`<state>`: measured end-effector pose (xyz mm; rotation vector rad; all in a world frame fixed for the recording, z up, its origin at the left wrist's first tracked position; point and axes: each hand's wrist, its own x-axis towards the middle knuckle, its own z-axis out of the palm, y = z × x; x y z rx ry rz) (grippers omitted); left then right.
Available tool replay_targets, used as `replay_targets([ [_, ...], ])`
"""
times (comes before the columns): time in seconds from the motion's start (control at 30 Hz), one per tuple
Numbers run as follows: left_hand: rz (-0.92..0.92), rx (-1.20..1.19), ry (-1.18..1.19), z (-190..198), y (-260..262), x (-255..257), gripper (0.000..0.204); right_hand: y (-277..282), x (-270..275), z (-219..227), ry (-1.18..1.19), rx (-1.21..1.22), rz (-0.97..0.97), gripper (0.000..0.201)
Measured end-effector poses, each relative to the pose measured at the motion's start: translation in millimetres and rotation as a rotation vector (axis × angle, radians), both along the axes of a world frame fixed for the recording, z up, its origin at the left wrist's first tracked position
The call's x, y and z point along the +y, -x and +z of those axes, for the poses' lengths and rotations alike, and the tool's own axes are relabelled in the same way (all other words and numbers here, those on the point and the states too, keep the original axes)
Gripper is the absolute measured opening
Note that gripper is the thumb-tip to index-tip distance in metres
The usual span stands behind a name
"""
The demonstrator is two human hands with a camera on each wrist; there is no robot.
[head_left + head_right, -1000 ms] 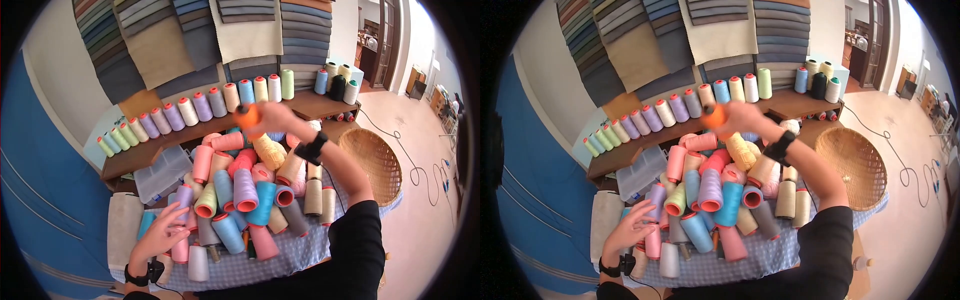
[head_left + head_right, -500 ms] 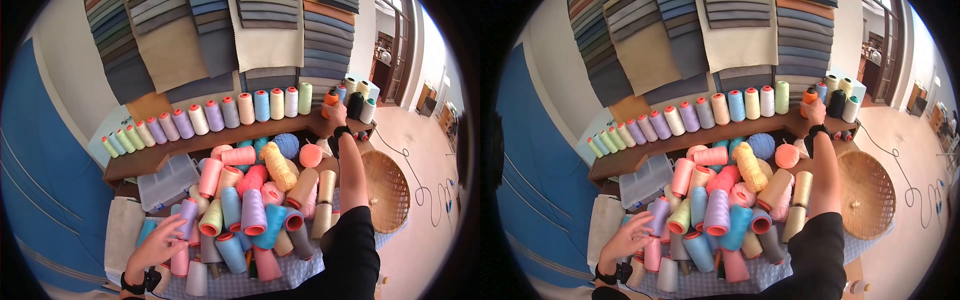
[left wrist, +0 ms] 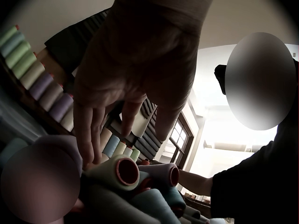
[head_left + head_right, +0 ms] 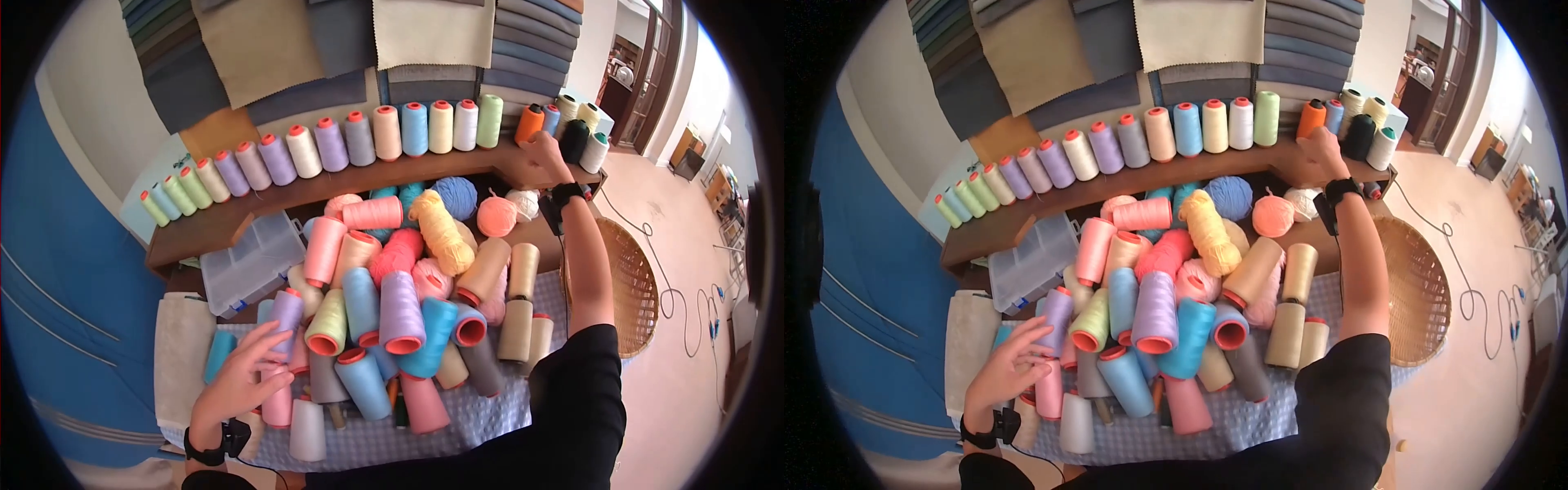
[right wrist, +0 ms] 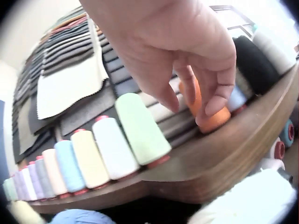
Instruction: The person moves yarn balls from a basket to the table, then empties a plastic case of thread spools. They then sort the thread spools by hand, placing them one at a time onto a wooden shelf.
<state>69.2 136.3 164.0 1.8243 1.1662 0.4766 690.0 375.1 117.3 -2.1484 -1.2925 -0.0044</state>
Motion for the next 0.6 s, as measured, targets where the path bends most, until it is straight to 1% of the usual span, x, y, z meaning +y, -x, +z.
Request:
replay_targets([
  [0.07,-0.003,-0.007,-0.026,-0.1,2.2,-3.7,0.055,61.8,-39.9,42.9,0.270,0.151,0.190,0.024],
  [0.1,0.001,0.001,-0.022,1.7,1.9,-6.2,0.055,82.7,-52.1,46.3,0.280,0.148,0.197,0.024],
  [0.2,-0.039,-0.013,-0.057,1.0,4.4,-11.6,0.055,132.3,-92.0,51.3,0.553,0.098,0.696,0.034],
  [0.27,-0.051,-0.018,-0.067,1.4,2.9,-13.6,0.055,184.4,-118.2,64.5,0.897,0.076,0.639,0.050],
  [0.33,-0.068,-0.013,-0.080,2.6,2.6,-19.6,0.055,216.1,-143.1,58.6,0.680,-0.220,0.677,0.064],
  [0.37,-0.079,-0.025,-0.089,4.4,1.1,-22.0,0.056,220.7,-144.5,42.3,0.584,-0.370,0.660,0.068],
  [0.4,-0.097,-0.039,-0.098,6.3,-1.1,-23.1,0.056,221.5,-148.9,33.9,0.543,-0.331,0.675,0.075],
  [0.43,-0.117,-0.040,-0.096,9.3,-2.5,-25.4,0.056,224.0,-150.7,37.7,0.560,-0.370,0.653,0.073],
  [0.47,-0.097,-0.034,-0.075,13.1,-1.8,-30.0,0.057,224.7,-149.0,44.0,0.577,-0.414,0.638,0.072],
  [0.53,-0.056,-0.030,-0.064,14.5,6.3,-37.1,0.057,209.9,-148.0,54.8,0.670,-0.450,0.705,0.067],
  [0.57,-0.047,-0.033,-0.067,13.2,12.2,-38.9,0.057,189.4,-137.6,44.1,0.674,-0.438,0.906,0.061],
  [0.6,-0.045,-0.039,-0.071,11.7,16.5,-39.5,0.057,173.4,-133.3,28.7,0.735,-0.392,1.041,0.061],
])
